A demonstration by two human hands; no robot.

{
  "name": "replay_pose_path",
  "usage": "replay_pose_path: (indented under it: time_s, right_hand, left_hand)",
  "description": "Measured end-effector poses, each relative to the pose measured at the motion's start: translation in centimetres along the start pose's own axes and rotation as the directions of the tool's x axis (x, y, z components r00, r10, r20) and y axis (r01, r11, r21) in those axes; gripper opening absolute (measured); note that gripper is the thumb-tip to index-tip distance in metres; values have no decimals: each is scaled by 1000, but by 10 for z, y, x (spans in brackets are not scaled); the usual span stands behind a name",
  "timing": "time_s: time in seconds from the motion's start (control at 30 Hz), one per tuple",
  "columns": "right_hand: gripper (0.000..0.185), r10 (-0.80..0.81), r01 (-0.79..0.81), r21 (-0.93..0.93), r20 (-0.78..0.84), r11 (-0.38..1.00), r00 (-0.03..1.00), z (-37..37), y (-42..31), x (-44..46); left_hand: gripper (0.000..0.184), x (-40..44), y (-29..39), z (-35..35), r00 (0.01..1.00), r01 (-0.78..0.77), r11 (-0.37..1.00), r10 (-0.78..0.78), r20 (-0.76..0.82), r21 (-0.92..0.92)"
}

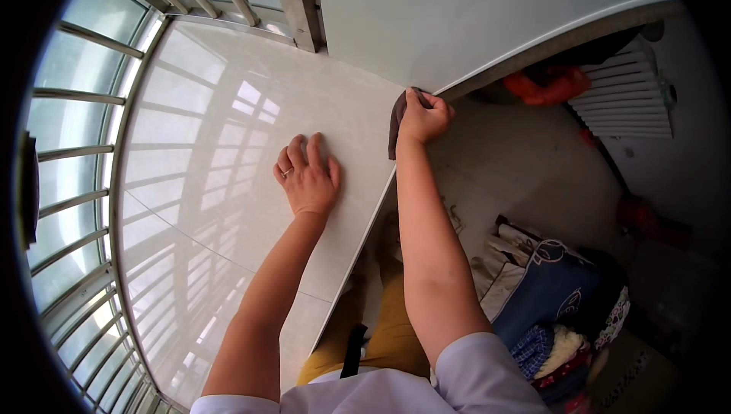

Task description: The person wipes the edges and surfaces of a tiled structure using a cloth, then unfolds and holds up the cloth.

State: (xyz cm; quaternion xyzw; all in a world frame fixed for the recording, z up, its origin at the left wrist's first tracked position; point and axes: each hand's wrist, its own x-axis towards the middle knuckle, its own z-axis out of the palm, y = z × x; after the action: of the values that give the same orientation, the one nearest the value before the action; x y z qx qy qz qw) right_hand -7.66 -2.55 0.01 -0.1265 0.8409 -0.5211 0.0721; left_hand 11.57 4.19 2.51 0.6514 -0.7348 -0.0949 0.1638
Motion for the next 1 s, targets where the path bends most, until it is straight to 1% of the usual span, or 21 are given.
replay_pose_path:
  time_s: [0.1,0.3,0.37,0.4,0.47,0.5,0.57,0.6,0.63,0.7,0.73,0.8,0.83,0.9,0.93,1.0]
  right_hand:
    - [23,18,-18,8,-9,1000,1000,0,5,2]
    - [24,-38,36,39,42,999,998,-1,4,1]
    - [25,-73,73,121,-7,990,997,2,4,-1]
    - [25,-66,66,123,-7,990,998,3,1,-2]
    - [24,-9,10,43,-20,999,1000,0,-5,-4]
    - [24,-5,6,41,-25,999,1000,-1,2,-1]
    - [23,-64,65,99,-13,993,998,4,11,5]
    - [21,-66,62,82,50,995,997,-5,7,2]
    - [21,-67,63,83,49,995,997,-9,10,4]
    - [17,-215,203,87,157,975,964,-19,14,5]
    - [17,-211,200,85,159,976,964,-21,15,3]
    - [16,-273,239,168,219,956,937,-23,15,2]
    - [16,-272,238,169,217,956,938,-23,14,3]
    - [15,-279,258,167,114,952,954,-19,13,3]
    - [15,-273,252,168,116,953,955,-17,13,2]
    - [17,-258,253,88,46,963,965,-11,14,4]
  left_hand:
    - [42,-2,-1,0,1000,-1,1000,1,12,0]
    - [42,-1,0,1,1000,-8,1000,8,14,6]
    - [42,-1,-1,0,1000,-14,1000,13,14,12]
    - [43,0,0,-1,1000,-6,1000,5,27,17]
    - [43,-3,1,-1,999,-3,1000,2,48,25]
    - [43,-3,1,0,999,-1,1000,0,42,31]
    - [44,0,1,0,1000,-1,999,0,25,38]
    - [44,0,1,0,1000,1,999,-2,26,35]
    - [44,-1,2,0,1000,4,999,-5,28,32]
    - [44,0,2,0,1000,-1,1000,0,21,31]
    - [44,-1,2,-1,1000,-6,999,6,15,32]
    - [44,-1,2,-1,1000,-2,999,2,21,33]
    - [44,0,3,-1,1000,0,1000,-1,22,31]
    - [44,0,2,1,1000,-2,999,1,18,33]
    - [44,-1,0,2,1000,-3,999,2,21,34]
    - [44,-1,0,1,1000,-4,999,3,20,38]
